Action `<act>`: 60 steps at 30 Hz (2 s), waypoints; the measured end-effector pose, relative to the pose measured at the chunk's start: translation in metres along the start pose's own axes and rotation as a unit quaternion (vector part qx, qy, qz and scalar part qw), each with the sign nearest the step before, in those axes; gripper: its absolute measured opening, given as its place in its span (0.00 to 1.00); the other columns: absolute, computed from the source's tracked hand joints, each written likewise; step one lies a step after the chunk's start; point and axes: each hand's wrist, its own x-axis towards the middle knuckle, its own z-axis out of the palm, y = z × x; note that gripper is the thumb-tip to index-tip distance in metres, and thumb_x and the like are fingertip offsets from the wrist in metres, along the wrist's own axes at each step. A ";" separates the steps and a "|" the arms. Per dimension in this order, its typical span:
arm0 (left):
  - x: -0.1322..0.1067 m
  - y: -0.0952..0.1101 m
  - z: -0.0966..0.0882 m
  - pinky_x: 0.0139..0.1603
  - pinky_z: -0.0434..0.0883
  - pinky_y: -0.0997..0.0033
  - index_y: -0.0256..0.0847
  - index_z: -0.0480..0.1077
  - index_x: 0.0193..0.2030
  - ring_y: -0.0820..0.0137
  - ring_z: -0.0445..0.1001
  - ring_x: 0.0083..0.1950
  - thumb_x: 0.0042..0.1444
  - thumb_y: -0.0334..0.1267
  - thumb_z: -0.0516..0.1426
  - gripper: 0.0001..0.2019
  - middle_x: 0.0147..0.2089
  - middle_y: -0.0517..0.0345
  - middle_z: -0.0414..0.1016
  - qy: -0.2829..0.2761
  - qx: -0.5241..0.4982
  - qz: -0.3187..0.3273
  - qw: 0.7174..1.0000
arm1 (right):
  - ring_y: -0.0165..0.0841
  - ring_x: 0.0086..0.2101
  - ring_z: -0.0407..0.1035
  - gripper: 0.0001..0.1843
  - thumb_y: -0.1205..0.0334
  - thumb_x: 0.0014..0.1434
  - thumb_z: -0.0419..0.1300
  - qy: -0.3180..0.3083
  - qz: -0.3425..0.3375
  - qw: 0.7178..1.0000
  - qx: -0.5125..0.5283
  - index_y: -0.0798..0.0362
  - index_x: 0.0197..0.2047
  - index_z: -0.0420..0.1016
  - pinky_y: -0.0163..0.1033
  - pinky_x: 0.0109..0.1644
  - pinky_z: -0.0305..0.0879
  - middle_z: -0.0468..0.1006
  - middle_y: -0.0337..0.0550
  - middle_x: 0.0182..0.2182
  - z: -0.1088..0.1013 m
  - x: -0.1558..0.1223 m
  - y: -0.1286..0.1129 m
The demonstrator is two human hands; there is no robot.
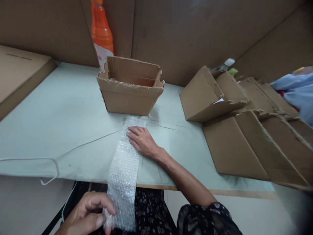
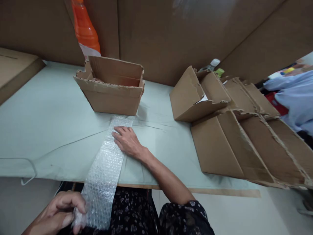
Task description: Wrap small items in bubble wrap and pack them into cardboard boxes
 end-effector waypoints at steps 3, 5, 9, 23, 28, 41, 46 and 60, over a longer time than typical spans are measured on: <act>0.018 0.019 0.006 0.43 0.71 0.59 0.40 0.81 0.40 0.59 0.77 0.35 0.46 0.57 0.67 0.22 0.30 0.49 0.80 0.007 -0.060 0.029 0.998 | 0.45 0.60 0.68 0.16 0.67 0.67 0.60 0.065 0.039 0.996 0.038 0.53 0.57 0.76 0.53 0.58 0.67 0.74 0.53 0.62 -0.003 -0.010 0.003; 0.040 0.036 0.011 0.47 0.72 0.57 0.38 0.80 0.44 0.58 0.78 0.38 0.47 0.53 0.67 0.23 0.35 0.46 0.82 0.049 -0.083 0.042 0.995 | 0.43 0.58 0.71 0.14 0.67 0.68 0.59 0.124 0.062 0.987 0.080 0.52 0.55 0.77 0.53 0.58 0.68 0.77 0.52 0.59 -0.013 -0.020 0.004; 0.090 0.062 0.019 0.52 0.71 0.58 0.33 0.75 0.50 0.54 0.78 0.52 0.45 0.44 0.67 0.26 0.47 0.39 0.83 0.112 -0.116 0.046 0.986 | 0.39 0.55 0.74 0.11 0.67 0.69 0.57 0.199 0.079 0.967 0.140 0.51 0.52 0.78 0.50 0.60 0.69 0.81 0.49 0.53 -0.033 -0.051 -0.008; 0.080 0.048 0.000 0.59 0.72 0.56 0.43 0.70 0.61 0.59 0.77 0.53 0.56 0.38 0.61 0.25 0.50 0.51 0.79 0.182 0.295 0.266 0.899 | 0.43 0.55 0.71 0.16 0.65 0.68 0.58 0.091 0.032 0.991 0.095 0.52 0.58 0.73 0.52 0.55 0.68 0.79 0.53 0.55 0.029 -0.085 -0.077; 0.072 0.025 -0.014 0.64 0.69 0.56 0.48 0.71 0.63 0.57 0.71 0.64 0.59 0.31 0.57 0.24 0.60 0.52 0.77 0.126 0.483 0.383 0.778 | 0.36 0.45 0.77 0.12 0.66 0.70 0.56 0.127 0.094 0.963 0.218 0.48 0.53 0.77 0.45 0.51 0.72 0.85 0.44 0.45 0.027 -0.082 -0.074; 0.102 0.023 -0.007 0.53 0.72 0.56 0.38 0.72 0.59 0.58 0.75 0.51 0.65 0.38 0.54 0.18 0.50 0.44 0.78 0.232 0.553 0.373 0.708 | 0.46 0.57 0.69 0.17 0.66 0.66 0.61 0.093 0.065 0.992 0.062 0.49 0.58 0.74 0.54 0.56 0.67 0.78 0.53 0.57 0.020 -0.089 -0.071; 0.082 0.017 -0.009 0.61 0.68 0.55 0.43 0.68 0.63 0.57 0.71 0.60 0.62 0.31 0.56 0.22 0.58 0.47 0.75 0.142 0.552 0.430 0.700 | 0.39 0.45 0.75 0.13 0.66 0.69 0.59 0.091 0.090 0.979 0.159 0.49 0.55 0.75 0.49 0.53 0.67 0.84 0.45 0.45 0.013 -0.083 -0.069; 0.104 0.024 -0.014 0.61 0.67 0.55 0.38 0.68 0.61 0.57 0.71 0.59 0.65 0.37 0.56 0.18 0.57 0.43 0.73 0.211 0.540 0.420 0.698 | 0.45 0.56 0.69 0.16 0.69 0.67 0.59 0.079 0.054 0.994 0.047 0.52 0.57 0.74 0.52 0.56 0.66 0.79 0.52 0.56 0.013 -0.066 -0.061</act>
